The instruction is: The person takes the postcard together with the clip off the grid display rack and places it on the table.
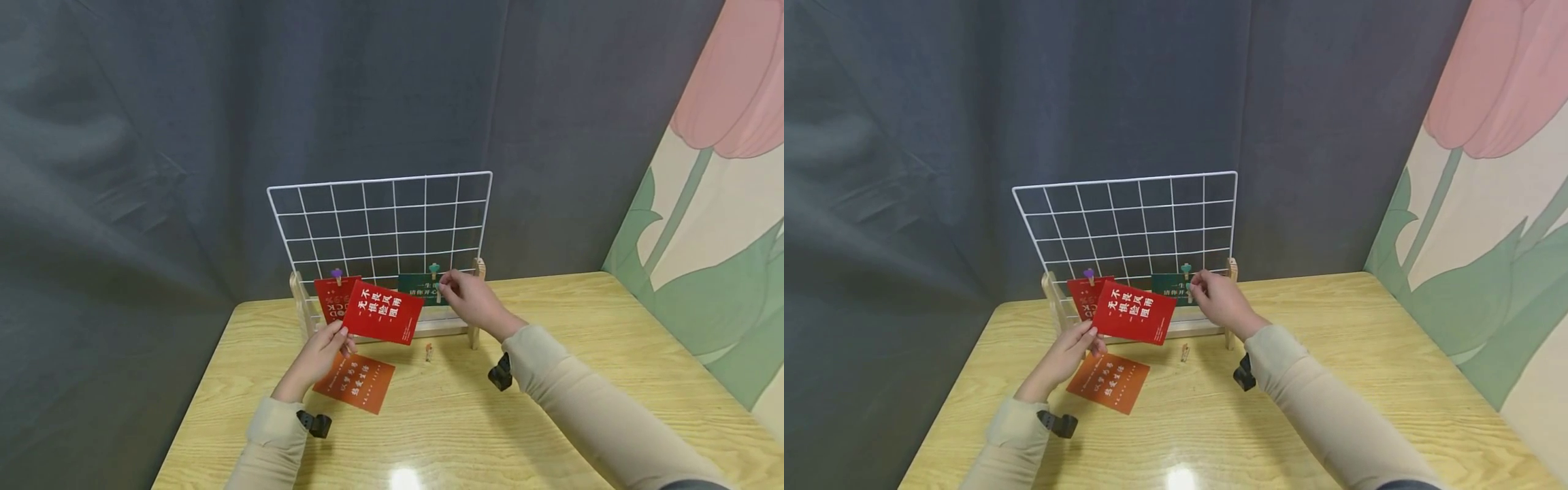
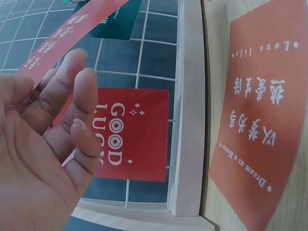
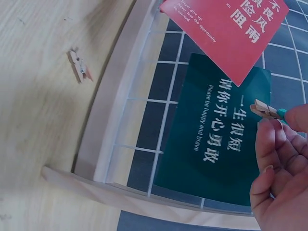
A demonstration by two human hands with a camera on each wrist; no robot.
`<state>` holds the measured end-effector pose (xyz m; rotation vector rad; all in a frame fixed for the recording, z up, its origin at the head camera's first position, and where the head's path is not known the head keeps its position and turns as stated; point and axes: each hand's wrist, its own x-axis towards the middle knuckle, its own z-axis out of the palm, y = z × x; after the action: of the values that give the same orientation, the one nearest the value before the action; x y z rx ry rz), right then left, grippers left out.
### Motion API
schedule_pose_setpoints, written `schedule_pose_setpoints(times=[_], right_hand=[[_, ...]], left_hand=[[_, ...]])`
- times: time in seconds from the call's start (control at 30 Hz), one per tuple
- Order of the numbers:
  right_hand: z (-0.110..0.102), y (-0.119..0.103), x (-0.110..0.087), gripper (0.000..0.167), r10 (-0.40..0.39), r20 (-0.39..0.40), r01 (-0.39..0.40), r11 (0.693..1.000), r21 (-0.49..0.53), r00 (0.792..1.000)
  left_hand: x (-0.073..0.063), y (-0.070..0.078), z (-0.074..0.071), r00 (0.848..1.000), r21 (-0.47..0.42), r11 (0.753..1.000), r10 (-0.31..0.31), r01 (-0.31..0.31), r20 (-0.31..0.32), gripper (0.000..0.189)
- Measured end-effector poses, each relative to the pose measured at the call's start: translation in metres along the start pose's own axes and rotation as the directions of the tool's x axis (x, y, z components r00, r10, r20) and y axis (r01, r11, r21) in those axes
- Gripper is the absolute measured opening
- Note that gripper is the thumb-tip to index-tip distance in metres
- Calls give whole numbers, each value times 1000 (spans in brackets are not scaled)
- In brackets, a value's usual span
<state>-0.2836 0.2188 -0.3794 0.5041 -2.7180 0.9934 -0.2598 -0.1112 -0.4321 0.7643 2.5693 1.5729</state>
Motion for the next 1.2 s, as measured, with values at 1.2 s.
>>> schedule_pose_setpoints(times=[1.2], right_hand=[[44,21,-17,15,66,65,-67,998,10,996]], left_hand=[[-20,-28,-4,987,-57,992,-106,113,124,28]])
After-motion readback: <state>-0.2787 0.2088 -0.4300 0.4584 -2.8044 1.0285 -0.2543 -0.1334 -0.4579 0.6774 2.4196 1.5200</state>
